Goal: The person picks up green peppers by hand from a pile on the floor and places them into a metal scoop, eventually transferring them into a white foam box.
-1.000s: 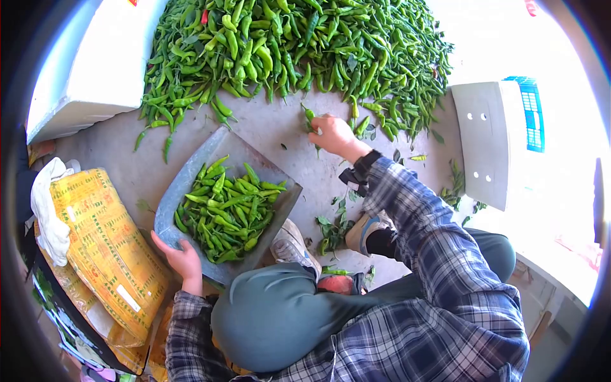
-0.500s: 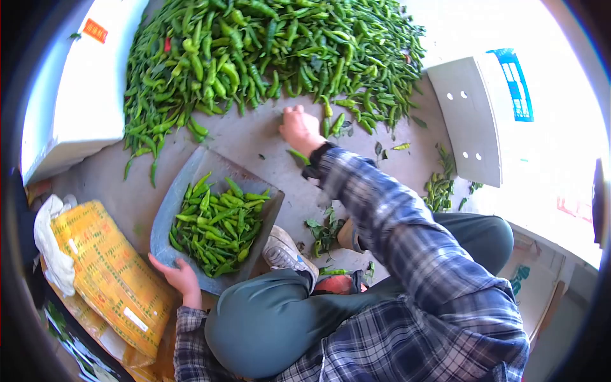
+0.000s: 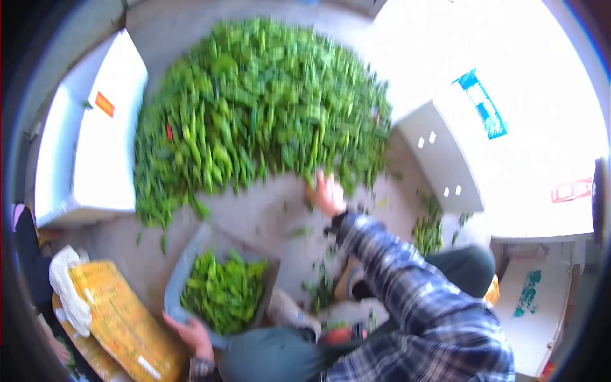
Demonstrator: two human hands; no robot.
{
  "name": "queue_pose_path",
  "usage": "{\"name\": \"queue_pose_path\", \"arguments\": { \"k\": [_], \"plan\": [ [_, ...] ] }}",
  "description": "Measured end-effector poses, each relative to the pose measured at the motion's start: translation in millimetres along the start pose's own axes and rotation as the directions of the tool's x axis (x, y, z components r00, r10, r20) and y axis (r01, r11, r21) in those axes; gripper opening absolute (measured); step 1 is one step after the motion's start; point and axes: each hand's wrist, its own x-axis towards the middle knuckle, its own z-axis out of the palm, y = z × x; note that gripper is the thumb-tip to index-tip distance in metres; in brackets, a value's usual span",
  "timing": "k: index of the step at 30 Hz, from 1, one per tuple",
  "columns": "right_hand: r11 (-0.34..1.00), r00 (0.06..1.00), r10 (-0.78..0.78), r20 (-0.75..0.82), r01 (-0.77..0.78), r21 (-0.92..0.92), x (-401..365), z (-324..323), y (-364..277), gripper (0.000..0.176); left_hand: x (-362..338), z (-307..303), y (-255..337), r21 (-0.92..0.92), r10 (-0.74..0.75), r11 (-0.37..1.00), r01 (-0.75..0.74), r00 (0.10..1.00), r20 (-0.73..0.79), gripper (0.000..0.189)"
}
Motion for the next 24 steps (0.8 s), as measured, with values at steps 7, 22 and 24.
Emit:
{"name": "queue_pose_path", "arguments": {
  "k": [7, 22, 24],
  "plan": [
    [0.999, 0.989, 0.027, 0.148, -0.02, -0.046, -5, 2, -33, 0.065, -3, -28, 49, 0.073, -0.078, 0.993, 0.088, 0.989, -0.126, 0.048],
    [0.996, 0.981, 0.079, 0.177, -0.072, -0.048, 0, -6, -47, 0.027, -2, -29, 44, 0.035, -0.134, 0.99, 0.133, 0.99, 0.03, 0.068],
    [0.996, 0.983, 0.086, 0.161, -0.078, -0.054, 1, -4, -49, 0.025, -1, -35, 53, 0.007, -0.203, 0.979, 0.204, 0.976, 0.073, 0.07]
  ]
}}
